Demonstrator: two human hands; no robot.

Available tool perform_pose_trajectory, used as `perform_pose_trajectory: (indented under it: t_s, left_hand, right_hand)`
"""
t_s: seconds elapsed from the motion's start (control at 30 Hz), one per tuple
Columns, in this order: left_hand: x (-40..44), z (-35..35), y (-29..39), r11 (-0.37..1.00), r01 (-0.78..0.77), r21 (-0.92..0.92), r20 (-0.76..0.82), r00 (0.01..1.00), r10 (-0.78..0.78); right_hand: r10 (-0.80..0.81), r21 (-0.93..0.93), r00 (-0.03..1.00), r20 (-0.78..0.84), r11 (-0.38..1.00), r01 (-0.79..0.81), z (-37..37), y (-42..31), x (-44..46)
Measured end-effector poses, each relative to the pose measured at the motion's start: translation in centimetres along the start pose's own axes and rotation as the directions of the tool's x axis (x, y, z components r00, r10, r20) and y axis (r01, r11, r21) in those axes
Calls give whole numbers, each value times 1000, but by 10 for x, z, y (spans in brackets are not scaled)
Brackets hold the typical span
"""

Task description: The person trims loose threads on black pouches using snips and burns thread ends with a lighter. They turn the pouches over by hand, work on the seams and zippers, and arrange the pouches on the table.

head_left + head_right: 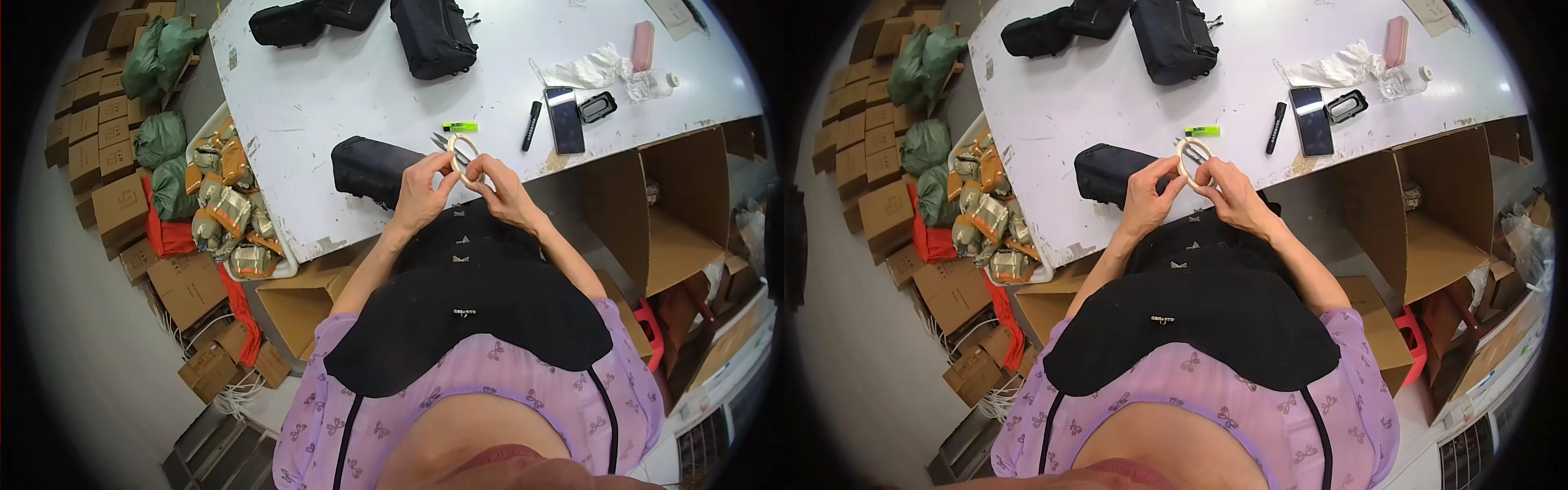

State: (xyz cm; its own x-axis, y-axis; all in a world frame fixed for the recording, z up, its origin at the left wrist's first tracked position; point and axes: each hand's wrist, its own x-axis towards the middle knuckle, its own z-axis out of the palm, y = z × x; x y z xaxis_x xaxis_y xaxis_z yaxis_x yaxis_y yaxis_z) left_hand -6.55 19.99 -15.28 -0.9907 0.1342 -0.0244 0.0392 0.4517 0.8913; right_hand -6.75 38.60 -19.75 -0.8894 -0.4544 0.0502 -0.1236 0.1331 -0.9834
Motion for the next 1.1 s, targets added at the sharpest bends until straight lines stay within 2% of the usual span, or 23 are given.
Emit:
perform_pose_trajectory:
  t_s: [0.3,0.4,0.57,0.63,0.67,0.77,0.9,0.97,1.07,1.1]
  left_hand:
    - [-8,3,-5,993,75,86,-33,997,-72]
    - [-10,12,-3,984,147,-105,-186,969,-165]
    - [-17,7,-5,993,119,28,-30,993,-118]
    - [-21,11,-5,989,109,97,-7,994,-109]
    - [-24,16,-8,995,83,56,-11,997,-82]
    - [-31,29,-12,992,119,32,30,992,-120]
    - [-38,33,-8,977,195,90,10,980,-197]
    - [-42,36,-9,969,247,13,-13,969,-247]
    - [-44,37,-9,949,308,-67,-14,951,-310]
    - [-44,37,-8,941,327,-87,-13,944,-329]
  right_hand:
    - [33,6,998,56,999,-34,-3,6,1]
    - [41,18,995,90,999,-43,-4,5,2]
    - [34,84,987,157,995,-48,-8,12,-1]
    - [168,242,968,188,947,-212,-9,6,-3]
    - [235,313,948,213,903,-294,-9,3,-4]
    - [305,275,903,303,879,-389,-11,-1,-2]
    - [186,50,951,248,978,-205,-6,7,-5]
    - [177,-101,955,237,982,-157,-6,9,-5]
    - [40,-236,992,119,972,-11,3,15,-9]
    - [66,-176,991,117,983,-45,4,17,-11]
